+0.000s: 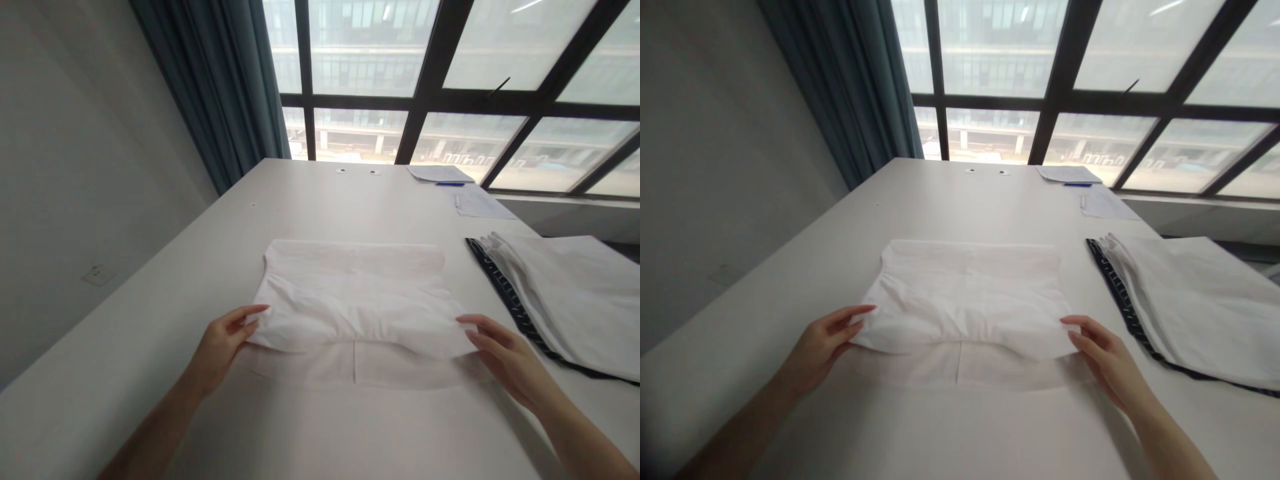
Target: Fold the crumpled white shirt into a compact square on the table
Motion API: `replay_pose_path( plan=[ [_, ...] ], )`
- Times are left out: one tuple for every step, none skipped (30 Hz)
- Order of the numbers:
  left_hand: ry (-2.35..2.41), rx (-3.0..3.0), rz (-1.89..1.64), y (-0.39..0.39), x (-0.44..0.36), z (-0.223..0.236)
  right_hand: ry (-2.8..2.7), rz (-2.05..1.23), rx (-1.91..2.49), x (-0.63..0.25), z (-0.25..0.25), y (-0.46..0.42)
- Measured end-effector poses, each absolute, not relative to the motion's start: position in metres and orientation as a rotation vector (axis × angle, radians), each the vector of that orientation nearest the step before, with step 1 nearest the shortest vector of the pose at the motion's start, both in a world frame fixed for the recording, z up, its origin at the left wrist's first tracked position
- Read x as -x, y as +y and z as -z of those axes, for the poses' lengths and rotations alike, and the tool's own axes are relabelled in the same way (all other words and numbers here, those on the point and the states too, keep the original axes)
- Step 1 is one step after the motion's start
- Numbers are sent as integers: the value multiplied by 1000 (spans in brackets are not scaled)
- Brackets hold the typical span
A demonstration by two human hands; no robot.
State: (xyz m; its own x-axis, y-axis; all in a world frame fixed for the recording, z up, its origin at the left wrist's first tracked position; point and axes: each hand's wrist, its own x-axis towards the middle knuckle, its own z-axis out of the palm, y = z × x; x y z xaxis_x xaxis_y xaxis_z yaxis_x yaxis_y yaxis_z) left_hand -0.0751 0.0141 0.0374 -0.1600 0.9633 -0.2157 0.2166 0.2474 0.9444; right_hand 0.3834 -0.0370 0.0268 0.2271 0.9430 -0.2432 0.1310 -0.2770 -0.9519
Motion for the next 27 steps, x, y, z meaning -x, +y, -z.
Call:
replay_pose_path(
  plan=[
    [1584,-1103,-999,13,76,-41,-982,-1202,1584,-386,-27,-38],
    [1587,-1087,-987,12,78,-44,-948,-1240,1557,-389,-26,-39],
    [1589,-1084,-970,12,79,-46,-931,-1271,1534,-392,-26,-40],
    [1585,-1089,-947,12,81,-47,-935,-1294,1514,-394,-25,-40],
    [1576,-1105,-918,12,84,-47,-966,-1310,1499,-396,-25,-41],
    [1565,-1138,-878,13,87,-46,-1024,-1314,1498,-398,-25,-41],
    [1560,-1189,-826,14,90,-43,-1102,-1307,1518,-399,-25,-41],
    [1562,-1256,-764,15,94,-39,-1194,-1294,1560,-400,-25,-41],
    [1574,-1337,-704,16,97,-35,-1287,-1279,1617,-400,-26,-40],
    [1594,-1429,-660,17,100,-30,-1375,-1266,1676,-400,-28,-40],
    [1630,-1529,-647,17,102,-26,-1458,-1255,1730,-400,-29,-39],
    [1683,-1641,-665,17,102,-23,-1537,-1237,1778,-400,-31,-39],
    [1750,-1769,-715,15,100,-21,-1614,-1194,1823,-400,-34,-39],
    [1807,-1914,-770,13,97,-20,-1689,-1110,1872,-400,-36,-40],
    [1825,-2071,-815,9,92,-20,-1760,-984,1926,-398,-38,-41],
    [1782,-2228,-825,4,86,-21,-1827,-830,1970,-396,-40,-43],
    [1681,-2376,-794,-1,78,-22,-1894,-678,1983,-392,-42,-46],
    [1530,-2495,-737,-7,71,-23,-1966,-553,1953,-387,-44,-48],
    [1385,-2582,-660,-13,63,-23,-2049,-465,1886,-379,-45,-52],
    [1284,-2653,-608,-18,56,-22,-2143,-411,1793,-370,-45,-55],
    [1227,-2717,-586,-22,49,-20,-2242,-377,1687,-360,-44,-58],
    [1195,-2781,-581,-25,44,-17,-2336,-345,1592,-350,-42,-61],
    [1182,-2842,-597,-26,41,-14,-2414,-303,1515,-341,-38,-63],
    [1174,-2898,-619,-27,38,-10,-2468,-244,1453,-334,-34,-64],
    [1165,-2950,-639,-26,37,-6,-2501,-178,1399,-328,-28,-65],
    [1158,-2996,-652,-25,36,-4,-2518,-112,1354,-324,-23,-64],
    [1150,-3039,-663,-23,35,-2,-2523,-49,1316,-323,-17,-63]
  ],
)
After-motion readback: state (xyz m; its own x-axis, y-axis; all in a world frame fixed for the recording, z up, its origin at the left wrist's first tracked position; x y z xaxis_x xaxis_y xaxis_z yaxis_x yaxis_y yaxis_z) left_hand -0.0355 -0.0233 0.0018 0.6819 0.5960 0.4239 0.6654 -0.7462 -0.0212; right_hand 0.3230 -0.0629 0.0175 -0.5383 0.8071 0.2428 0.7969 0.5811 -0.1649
